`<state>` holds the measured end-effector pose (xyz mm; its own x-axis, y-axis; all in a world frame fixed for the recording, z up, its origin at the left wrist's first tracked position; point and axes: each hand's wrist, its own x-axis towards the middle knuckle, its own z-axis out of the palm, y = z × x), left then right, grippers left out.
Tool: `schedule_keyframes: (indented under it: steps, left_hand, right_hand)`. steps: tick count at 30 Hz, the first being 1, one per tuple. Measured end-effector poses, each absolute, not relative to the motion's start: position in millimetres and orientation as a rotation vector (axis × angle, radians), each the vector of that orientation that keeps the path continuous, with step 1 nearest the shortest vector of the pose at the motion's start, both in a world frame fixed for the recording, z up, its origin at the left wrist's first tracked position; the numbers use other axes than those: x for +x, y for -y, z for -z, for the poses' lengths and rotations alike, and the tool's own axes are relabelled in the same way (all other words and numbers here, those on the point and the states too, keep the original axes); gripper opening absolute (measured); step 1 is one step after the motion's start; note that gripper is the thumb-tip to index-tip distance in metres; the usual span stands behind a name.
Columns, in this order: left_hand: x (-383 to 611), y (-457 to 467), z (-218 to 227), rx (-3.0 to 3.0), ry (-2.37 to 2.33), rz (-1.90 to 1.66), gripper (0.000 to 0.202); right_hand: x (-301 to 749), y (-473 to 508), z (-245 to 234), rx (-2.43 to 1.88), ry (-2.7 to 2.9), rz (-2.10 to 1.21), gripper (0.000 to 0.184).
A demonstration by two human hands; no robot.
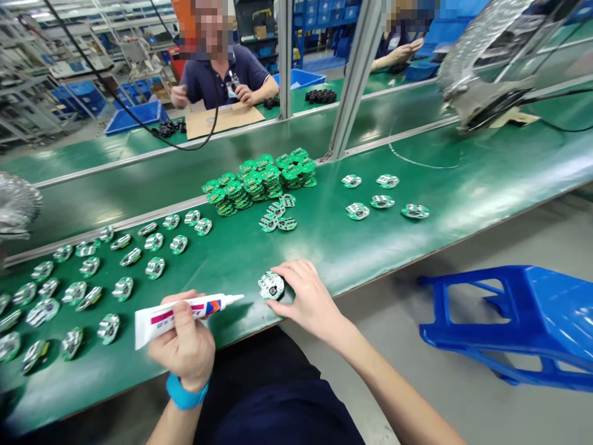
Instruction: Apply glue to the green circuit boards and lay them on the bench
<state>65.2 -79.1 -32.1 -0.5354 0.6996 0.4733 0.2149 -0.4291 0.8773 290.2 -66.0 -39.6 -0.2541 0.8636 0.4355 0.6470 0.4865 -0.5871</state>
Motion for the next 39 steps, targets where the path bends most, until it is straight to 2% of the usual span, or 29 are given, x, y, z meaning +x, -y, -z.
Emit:
schedule_keyframes:
  steps: [11,18,39]
  left_hand:
    - [67,84,33,1.558,-1.444,-1.950,0.019]
    - [64,86,31,1.658,-1.394,-1.951,0.013]
    - [56,76,30,1.625,-1.459,-2.045,0.015]
  right_hand:
    - [267,71,32,-1.117,2.104,-0.443,0.054]
    - [266,73,27,-1.119,2.139,-0.427,0.052]
    - [265,79,21,-1.044,2.128,-0.409,0.052]
